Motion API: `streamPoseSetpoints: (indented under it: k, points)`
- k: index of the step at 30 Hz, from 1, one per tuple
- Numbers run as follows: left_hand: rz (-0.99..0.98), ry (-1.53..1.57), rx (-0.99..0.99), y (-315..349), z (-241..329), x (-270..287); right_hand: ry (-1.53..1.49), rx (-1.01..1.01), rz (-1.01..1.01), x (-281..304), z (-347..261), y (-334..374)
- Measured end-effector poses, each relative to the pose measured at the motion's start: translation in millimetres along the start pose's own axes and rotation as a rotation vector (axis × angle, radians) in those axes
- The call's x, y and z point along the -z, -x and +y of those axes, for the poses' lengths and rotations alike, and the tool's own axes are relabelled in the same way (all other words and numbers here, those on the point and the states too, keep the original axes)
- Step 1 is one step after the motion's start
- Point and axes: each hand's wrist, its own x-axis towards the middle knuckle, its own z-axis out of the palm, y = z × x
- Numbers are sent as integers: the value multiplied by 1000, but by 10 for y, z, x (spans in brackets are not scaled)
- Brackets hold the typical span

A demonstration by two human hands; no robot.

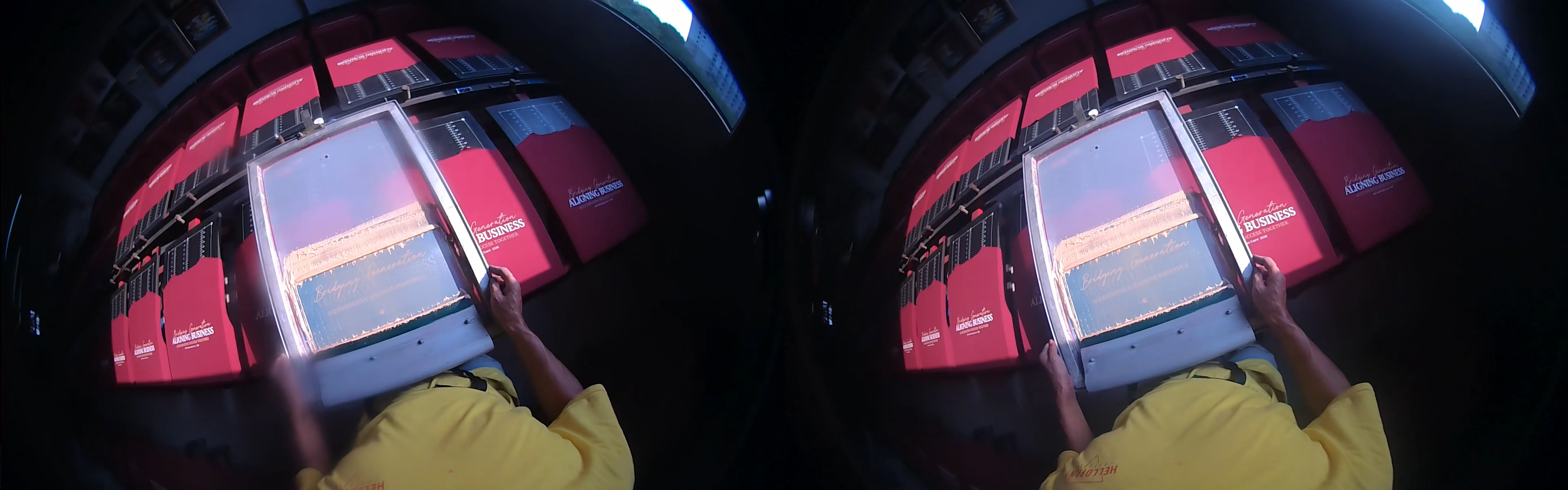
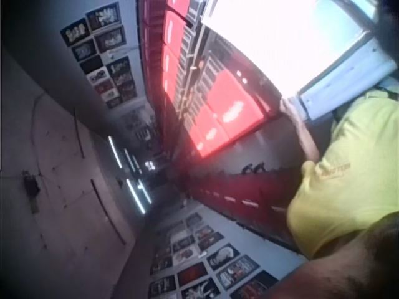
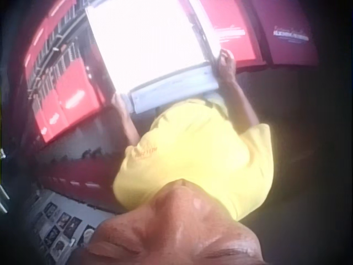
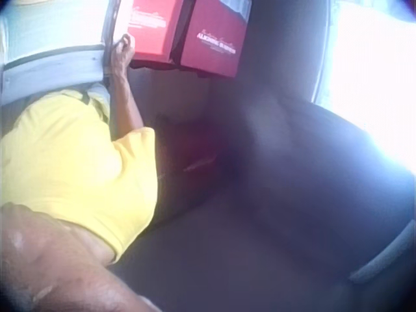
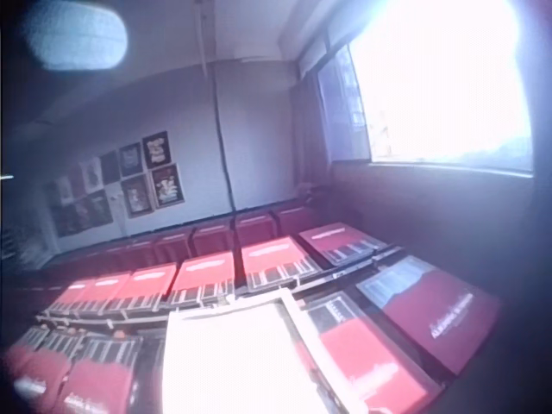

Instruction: The person performs screen printing on red t-shirts by lowering a screen frame, applying ink using a squeegee with multiple passes, and then lifting the frame.

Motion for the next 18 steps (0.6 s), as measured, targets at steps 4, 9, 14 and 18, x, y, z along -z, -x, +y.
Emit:
streamPoseSetpoints:
  k: [4, 9, 14, 18]
  points:
    - [-234, 130, 203, 673, 576, -473, 25, 15, 20, 839, 254, -347]
    - [-334, -27, 44, 1138, 724, -1234, 89, -75, 82, 1764, 483, -586]
    - [-321, 128, -5, 1250, 521, -1663, 149, -52, 125, 2063, 641, -761]
    - [-284, 91, -71, 1258, 709, -1850, 130, -58, 109, 2117, 859, -975]
